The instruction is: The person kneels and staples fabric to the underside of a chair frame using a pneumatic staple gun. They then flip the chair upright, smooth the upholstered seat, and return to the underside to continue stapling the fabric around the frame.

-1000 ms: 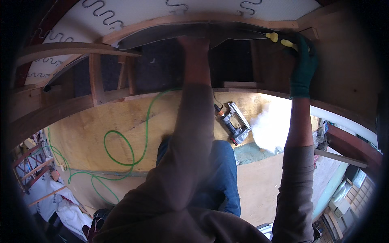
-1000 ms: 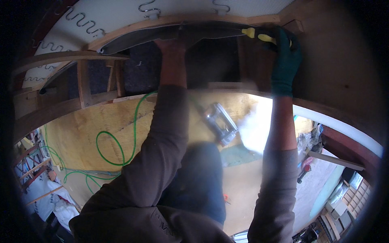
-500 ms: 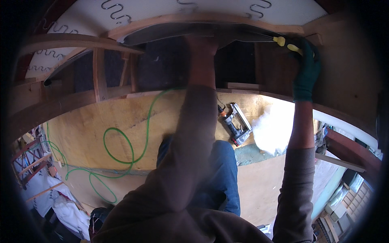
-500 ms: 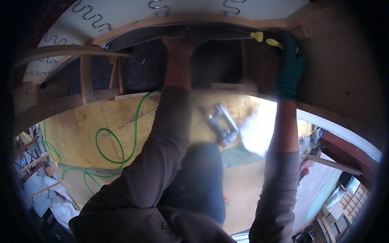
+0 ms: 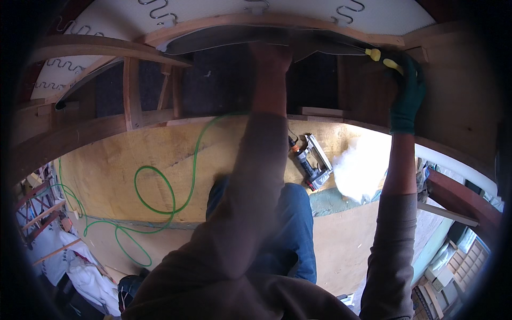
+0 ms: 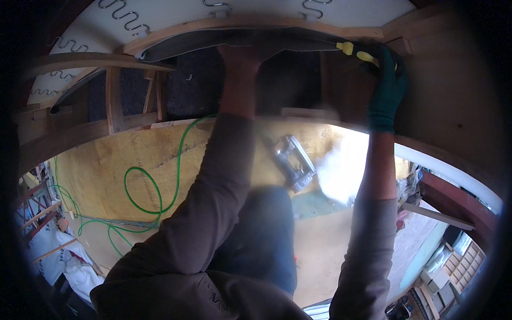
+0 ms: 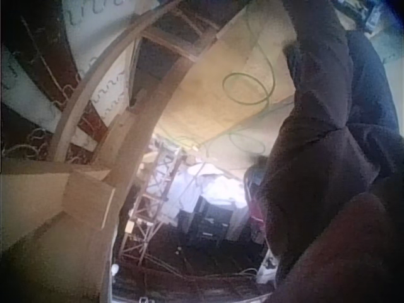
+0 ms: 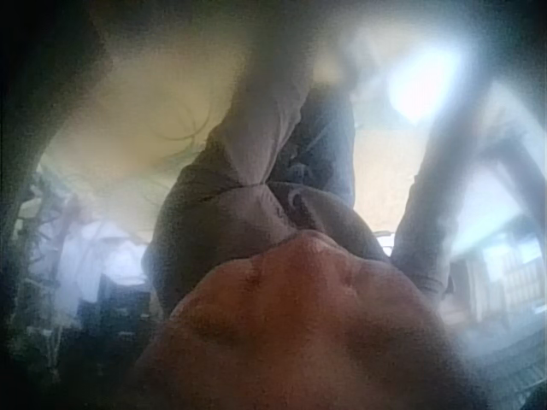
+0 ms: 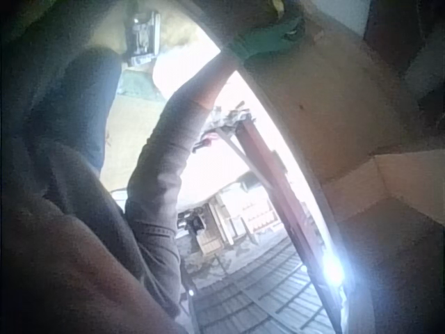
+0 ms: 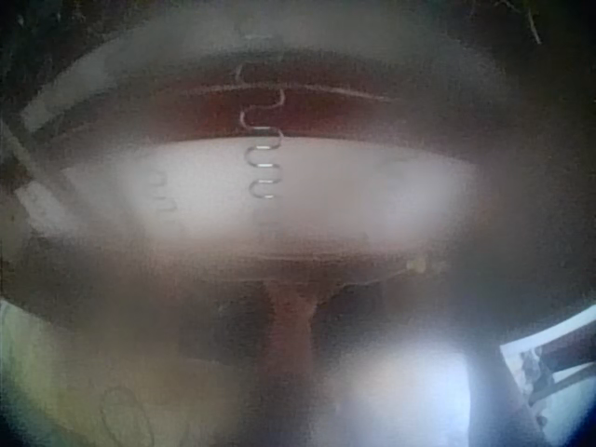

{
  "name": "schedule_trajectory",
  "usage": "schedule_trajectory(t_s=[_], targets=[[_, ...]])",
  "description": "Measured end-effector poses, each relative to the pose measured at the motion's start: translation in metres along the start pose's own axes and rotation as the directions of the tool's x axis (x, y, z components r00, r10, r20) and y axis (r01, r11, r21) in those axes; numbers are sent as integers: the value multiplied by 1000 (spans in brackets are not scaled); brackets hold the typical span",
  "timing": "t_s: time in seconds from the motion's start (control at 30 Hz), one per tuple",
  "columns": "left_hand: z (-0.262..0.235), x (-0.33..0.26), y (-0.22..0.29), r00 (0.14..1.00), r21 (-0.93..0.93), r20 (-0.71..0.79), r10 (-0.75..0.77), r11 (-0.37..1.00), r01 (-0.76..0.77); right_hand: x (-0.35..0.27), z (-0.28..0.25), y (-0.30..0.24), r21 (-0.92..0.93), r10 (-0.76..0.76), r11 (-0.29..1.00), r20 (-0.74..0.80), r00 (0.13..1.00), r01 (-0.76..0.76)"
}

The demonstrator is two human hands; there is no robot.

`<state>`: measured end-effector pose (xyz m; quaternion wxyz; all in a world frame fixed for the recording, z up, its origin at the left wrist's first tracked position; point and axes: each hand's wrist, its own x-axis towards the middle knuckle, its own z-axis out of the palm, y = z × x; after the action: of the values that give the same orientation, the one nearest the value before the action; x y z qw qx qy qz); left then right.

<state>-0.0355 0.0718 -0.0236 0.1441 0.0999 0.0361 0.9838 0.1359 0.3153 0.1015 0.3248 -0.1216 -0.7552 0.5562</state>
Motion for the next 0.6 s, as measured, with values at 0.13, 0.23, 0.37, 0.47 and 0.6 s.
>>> schedule_trajectory(t_s=[0.13,0.23,0.37,0.47,0.6], targets=[[-3,-1,-4,999,30,-4,31,999,-31,-2,-9,-2,206,109,971,54,993,-118],[-12,0,-10,992,333,-30,127,937,-110,-6,-17,-6,360,-2,930,215,977,-78],[-22,-5,-17,964,672,55,261,705,-229,0,-11,15,245,84,966,26,996,-87],[-23,-7,-16,969,621,56,242,752,-224,1,-7,25,172,-34,985,18,999,30],[-19,-7,-13,975,481,48,215,851,-211,-6,-5,4,249,78,965,31,997,-83]])
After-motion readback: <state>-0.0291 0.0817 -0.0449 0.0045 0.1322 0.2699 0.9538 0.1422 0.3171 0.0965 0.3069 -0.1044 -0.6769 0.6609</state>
